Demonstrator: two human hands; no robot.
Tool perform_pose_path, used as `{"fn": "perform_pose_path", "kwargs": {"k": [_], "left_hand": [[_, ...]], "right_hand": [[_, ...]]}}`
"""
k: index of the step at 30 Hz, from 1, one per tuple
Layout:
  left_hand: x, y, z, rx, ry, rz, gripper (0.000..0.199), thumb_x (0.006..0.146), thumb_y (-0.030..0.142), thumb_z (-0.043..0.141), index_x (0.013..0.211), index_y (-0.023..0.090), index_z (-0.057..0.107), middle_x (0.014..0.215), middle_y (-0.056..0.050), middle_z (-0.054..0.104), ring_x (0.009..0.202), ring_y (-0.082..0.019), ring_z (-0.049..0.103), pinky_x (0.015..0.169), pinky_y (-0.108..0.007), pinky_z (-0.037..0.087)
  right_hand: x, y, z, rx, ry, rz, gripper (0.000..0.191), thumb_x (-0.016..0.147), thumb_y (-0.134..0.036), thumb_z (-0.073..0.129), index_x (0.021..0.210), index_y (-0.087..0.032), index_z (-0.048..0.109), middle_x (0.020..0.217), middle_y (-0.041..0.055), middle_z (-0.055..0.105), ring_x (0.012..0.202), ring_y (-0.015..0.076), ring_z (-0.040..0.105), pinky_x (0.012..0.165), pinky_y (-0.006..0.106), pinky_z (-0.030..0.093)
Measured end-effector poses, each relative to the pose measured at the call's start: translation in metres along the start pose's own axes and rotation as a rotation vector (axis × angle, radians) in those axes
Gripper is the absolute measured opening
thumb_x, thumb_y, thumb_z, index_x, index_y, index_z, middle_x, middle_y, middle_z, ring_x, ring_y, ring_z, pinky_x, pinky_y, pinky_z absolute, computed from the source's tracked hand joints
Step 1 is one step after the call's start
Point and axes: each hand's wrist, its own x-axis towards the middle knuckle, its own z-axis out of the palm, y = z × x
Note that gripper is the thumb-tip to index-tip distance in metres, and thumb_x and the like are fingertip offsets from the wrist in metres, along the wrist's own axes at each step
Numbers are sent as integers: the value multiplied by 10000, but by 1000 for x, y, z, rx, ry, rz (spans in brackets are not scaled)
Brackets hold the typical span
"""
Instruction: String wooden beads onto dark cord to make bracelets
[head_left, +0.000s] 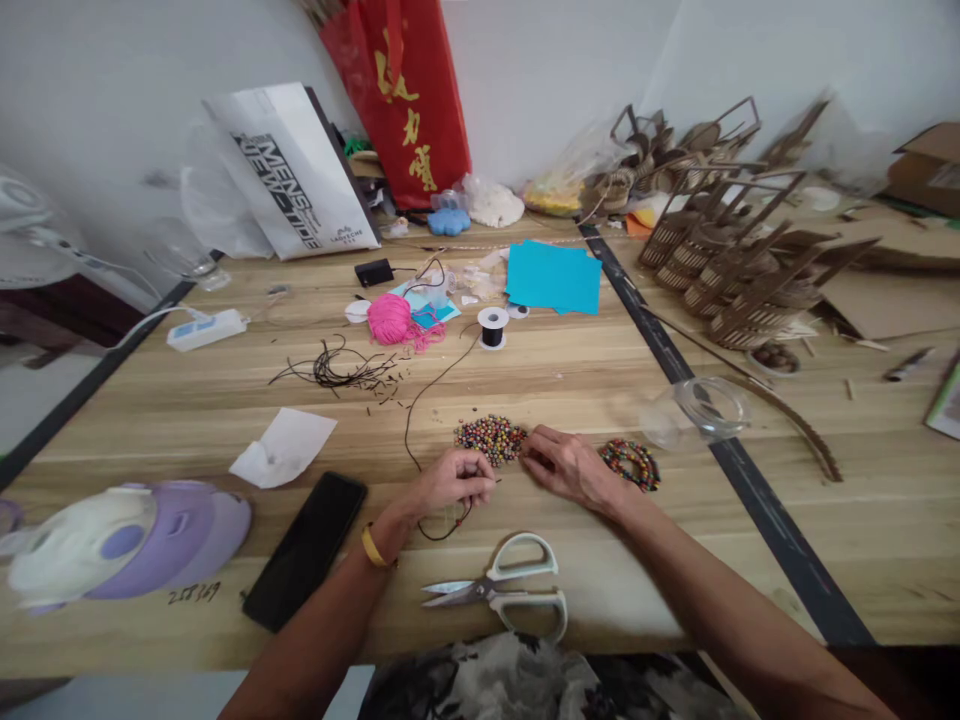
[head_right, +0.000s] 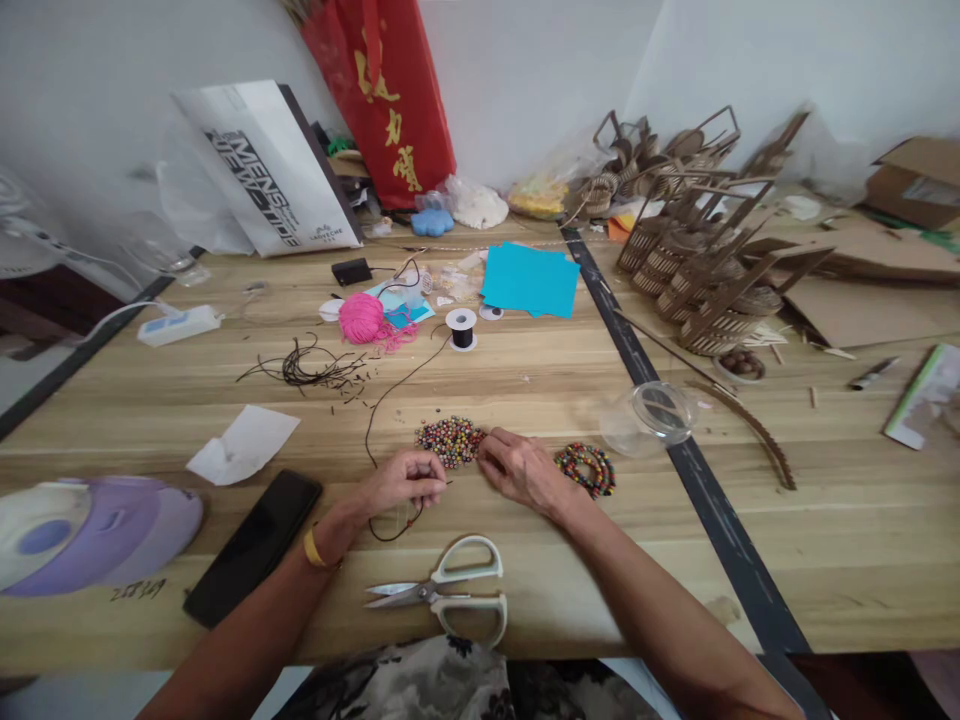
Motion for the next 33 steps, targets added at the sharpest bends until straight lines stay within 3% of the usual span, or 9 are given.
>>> {"fn": "perform_pose_path", "kwargs": {"k": [18, 33], "left_hand": [[1, -3, 1, 33, -9, 24, 403, 694, 485, 695, 769, 116, 550, 598, 2, 602, 504, -78, 541, 475, -187, 427], [1, -7, 1, 48, 4, 72, 347, 717, 437, 691, 759, 118, 564, 597, -2, 617, 502, -76, 550, 478, -182, 436]], "right_hand": [[-1, 8, 6, -35, 20, -116, 103, 862, -120, 500, 851, -170, 589, 784, 39, 601, 676, 129, 549, 608, 216, 382], [-2, 5, 10, 111, 75, -145, 78, 850, -132, 522, 844, -184, 580, 761, 30, 607, 608, 115, 525, 580, 219, 395]]}}
